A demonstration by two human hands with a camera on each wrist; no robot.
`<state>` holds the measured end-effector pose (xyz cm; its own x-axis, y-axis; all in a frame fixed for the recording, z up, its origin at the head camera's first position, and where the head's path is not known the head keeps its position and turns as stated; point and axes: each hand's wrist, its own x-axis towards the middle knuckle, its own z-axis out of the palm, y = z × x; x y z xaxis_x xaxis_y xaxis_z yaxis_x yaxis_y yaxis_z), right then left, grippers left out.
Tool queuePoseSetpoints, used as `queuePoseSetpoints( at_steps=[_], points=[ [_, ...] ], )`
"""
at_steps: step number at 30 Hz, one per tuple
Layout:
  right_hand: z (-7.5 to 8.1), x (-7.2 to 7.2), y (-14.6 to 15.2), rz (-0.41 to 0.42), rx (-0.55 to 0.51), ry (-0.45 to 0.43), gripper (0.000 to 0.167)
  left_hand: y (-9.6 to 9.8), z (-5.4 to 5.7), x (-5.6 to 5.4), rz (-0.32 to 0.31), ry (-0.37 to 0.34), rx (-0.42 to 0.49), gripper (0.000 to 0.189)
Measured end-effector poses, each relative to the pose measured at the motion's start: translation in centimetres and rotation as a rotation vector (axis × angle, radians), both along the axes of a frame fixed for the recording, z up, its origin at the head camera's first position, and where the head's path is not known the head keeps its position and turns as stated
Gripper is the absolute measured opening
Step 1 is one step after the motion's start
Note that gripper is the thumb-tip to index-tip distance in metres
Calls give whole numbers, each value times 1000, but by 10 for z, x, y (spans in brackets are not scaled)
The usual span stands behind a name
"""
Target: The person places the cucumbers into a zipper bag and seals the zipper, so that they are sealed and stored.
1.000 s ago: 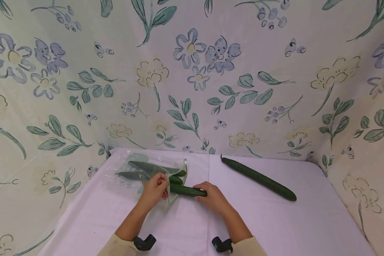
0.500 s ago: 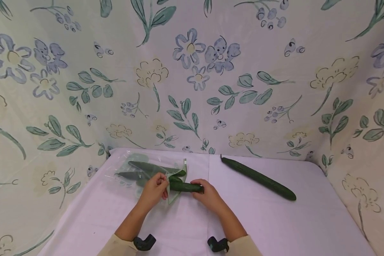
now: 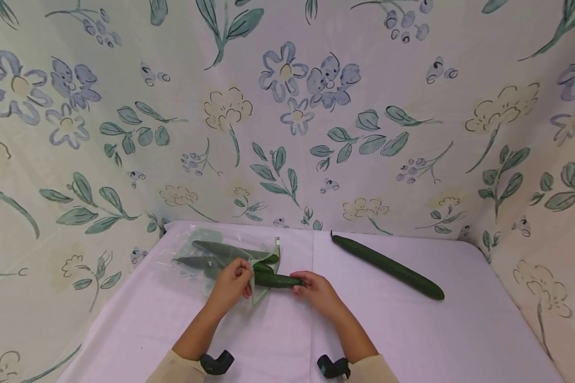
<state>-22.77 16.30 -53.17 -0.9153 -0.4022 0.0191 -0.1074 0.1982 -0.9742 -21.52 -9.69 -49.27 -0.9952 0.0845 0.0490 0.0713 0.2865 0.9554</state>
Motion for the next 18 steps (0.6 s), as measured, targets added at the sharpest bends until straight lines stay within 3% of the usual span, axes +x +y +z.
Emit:
queuePoseSetpoints(
  at_steps=[11,18],
  points=[
    [-4,-4,-15,-107,181,116,35,0,-1,0,5,-6,-6,19],
    [-7,-5,-36,-119,140,165,35,1,1,1,7,-1,4,18]
  ],
)
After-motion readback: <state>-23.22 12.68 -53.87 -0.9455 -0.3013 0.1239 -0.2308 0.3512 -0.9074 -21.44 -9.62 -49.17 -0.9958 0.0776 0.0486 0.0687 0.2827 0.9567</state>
